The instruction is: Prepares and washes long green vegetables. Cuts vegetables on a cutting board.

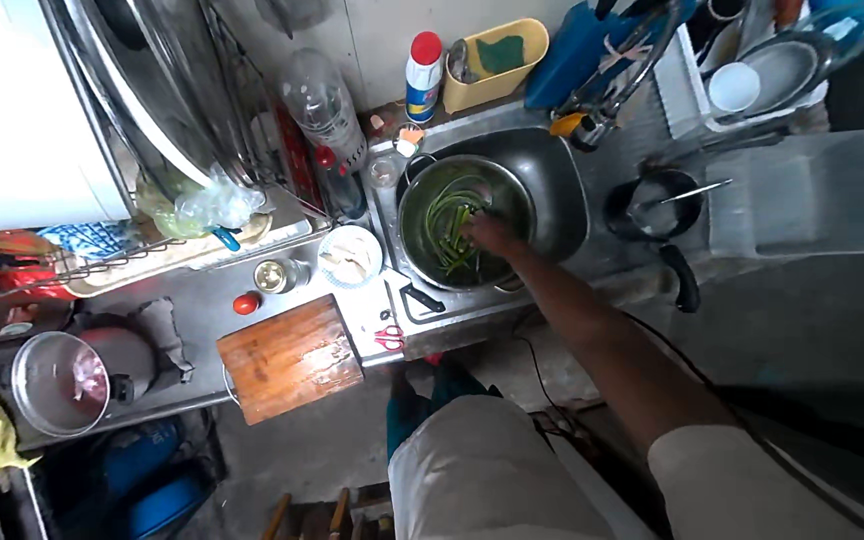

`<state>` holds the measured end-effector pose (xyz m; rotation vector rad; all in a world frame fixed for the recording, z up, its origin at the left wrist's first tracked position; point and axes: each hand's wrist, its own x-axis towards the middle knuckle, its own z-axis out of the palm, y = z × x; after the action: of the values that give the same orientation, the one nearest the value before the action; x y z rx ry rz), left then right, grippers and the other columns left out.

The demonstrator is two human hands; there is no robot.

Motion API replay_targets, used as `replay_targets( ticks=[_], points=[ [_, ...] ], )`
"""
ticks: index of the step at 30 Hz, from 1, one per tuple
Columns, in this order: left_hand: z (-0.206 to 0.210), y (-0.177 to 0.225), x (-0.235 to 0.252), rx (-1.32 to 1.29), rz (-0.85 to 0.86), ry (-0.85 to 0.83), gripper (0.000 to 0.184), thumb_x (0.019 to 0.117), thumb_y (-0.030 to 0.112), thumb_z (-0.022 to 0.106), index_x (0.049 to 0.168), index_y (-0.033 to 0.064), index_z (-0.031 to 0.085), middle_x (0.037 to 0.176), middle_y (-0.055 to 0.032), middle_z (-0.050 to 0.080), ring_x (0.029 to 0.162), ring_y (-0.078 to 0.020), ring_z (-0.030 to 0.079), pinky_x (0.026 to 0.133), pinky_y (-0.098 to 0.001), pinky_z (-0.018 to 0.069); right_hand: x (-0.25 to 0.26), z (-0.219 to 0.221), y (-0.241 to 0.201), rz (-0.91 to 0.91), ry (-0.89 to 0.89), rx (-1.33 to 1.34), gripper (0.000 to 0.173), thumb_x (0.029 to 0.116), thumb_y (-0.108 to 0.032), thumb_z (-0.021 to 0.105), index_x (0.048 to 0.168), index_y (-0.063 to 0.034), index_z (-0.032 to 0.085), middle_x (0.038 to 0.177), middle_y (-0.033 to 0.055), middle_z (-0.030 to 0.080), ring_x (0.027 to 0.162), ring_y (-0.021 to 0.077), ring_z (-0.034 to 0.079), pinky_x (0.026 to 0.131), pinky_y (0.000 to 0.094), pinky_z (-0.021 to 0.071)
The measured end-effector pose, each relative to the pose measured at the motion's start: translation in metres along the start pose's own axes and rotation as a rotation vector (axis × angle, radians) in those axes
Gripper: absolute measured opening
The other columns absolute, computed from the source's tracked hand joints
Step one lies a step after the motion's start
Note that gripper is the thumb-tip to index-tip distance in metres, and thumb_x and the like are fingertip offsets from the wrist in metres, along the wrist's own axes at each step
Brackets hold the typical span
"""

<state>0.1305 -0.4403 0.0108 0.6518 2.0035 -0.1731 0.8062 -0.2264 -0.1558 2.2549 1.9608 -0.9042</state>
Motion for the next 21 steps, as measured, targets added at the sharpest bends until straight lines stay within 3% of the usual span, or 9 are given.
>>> replay_targets(
  ticks=[1, 4, 6, 8, 11, 15, 18, 21],
  points=[
    [-0.001, 0.006, 0.007, 0.031, 0.009, -0.027, 0.041, 0.1079, 0.010, 0.049, 0.146, -0.0062, 0.047, 0.146, -0.0254, 0.054, 0.134, -0.0375, 0.054, 0.110, -0.0531, 0.0445, -0.001, 0.000, 0.000, -0.016, -0.016, -0.014, 0.027, 0.0893, -0.005, 0.078, 0.115, -0.0045, 0.071, 0.127, 0.0203, 0.065, 0.125, 0.0453, 0.057, 0.101, 0.0608, 0.0504],
    [-0.001, -0.035, 0.073, 0.148, 0.311, -0.036, 0.040, 0.1058, 0.016, 0.054, 0.141, -0.0025, 0.055, 0.135, -0.0251, 0.063, 0.121, -0.0366, 0.065, 0.103, -0.0533, 0.0520, -0.004, -0.001, 0.003, -0.053, -0.003, -0.022, 0.029, 0.0942, -0.010, 0.074, 0.123, -0.0093, 0.071, 0.129, 0.0171, 0.065, 0.127, 0.0422, 0.056, 0.104, 0.0587, 0.0499],
    [0.005, -0.019, 0.082, 0.263, 0.432, -0.021, 0.037, 0.1062, 0.018, 0.054, 0.139, 0.0012, 0.059, 0.133, -0.0209, 0.066, 0.118, -0.0329, 0.067, 0.103, -0.0520, 0.0527, -0.007, -0.006, -0.001, -0.063, 0.071, 0.076, 0.025, 0.0971, -0.014, 0.071, 0.122, -0.0084, 0.072, 0.129, 0.0181, 0.064, 0.128, 0.0417, 0.055, 0.107, 0.0578, 0.0481],
    [0.018, 0.019, 0.070, 0.327, 0.546, 0.010, 0.034, 0.1057, 0.016, 0.054, 0.137, 0.0040, 0.062, 0.131, -0.0171, 0.068, 0.116, -0.0284, 0.069, 0.103, -0.0492, 0.0540, -0.015, -0.020, -0.017, -0.020, 0.164, 0.240, 0.026, 0.1006, -0.016, 0.067, 0.124, -0.0054, 0.069, 0.132, 0.0194, 0.063, 0.129, 0.0389, 0.057, 0.111, 0.0555, 0.0460],
    [0.039, 0.075, 0.050, 0.333, 0.795, 0.059, 0.031, 0.1044, 0.011, 0.052, 0.132, 0.0053, 0.065, 0.119, -0.0137, 0.072, 0.102, -0.0229, 0.072, 0.094, -0.0452, 0.0582, -0.030, -0.035, -0.043, 0.104, 0.324, 0.520, 0.036, 0.1031, -0.024, 0.064, 0.129, 0.0009, 0.063, 0.127, 0.0215, 0.066, 0.119, 0.0336, 0.065, 0.107, 0.0504, 0.0502],
    [0.072, 0.162, 0.019, 0.209, 1.063, 0.023, 0.027, 0.1044, 0.010, 0.053, 0.126, 0.0029, 0.067, 0.116, -0.0108, 0.073, 0.102, -0.0177, 0.072, 0.094, -0.0399, 0.0592, -0.052, -0.051, -0.077, 0.186, 0.427, 0.971, 0.045, 0.1010, -0.024, 0.068, 0.135, 0.0018, 0.053, 0.109, 0.0171, 0.070, 0.095, 0.0241, 0.072, 0.088, 0.0430, 0.0607],
    [0.101, 0.225, -0.002, 0.021, 1.146, -0.146, 0.029, 0.1069, 0.013, 0.050, 0.128, 0.0021, 0.066, 0.120, -0.0107, 0.070, 0.106, -0.0159, 0.069, 0.094, -0.0361, 0.0589, -0.080, -0.064, -0.118, 0.172, 0.358, 1.160, 0.042, 0.1009, -0.022, 0.068, 0.134, 0.0002, 0.055, 0.110, 0.0147, 0.072, 0.091, 0.0230, 0.074, 0.084, 0.0416, 0.0631],
    [0.132, 0.275, -0.017, -0.235, 1.077, -0.408, 0.042, 0.1123, 0.021, 0.033, 0.139, -0.0046, 0.055, 0.127, -0.0162, 0.068, 0.113, -0.0228, 0.069, 0.099, -0.0410, 0.0576, -0.119, -0.075, -0.170, 0.073, 0.179, 1.211, 0.038, 0.1013, -0.022, 0.067, 0.135, -0.0077, 0.057, 0.113, 0.0117, 0.071, 0.091, 0.0229, 0.073, 0.082, 0.0419, 0.0628]
  ],
)
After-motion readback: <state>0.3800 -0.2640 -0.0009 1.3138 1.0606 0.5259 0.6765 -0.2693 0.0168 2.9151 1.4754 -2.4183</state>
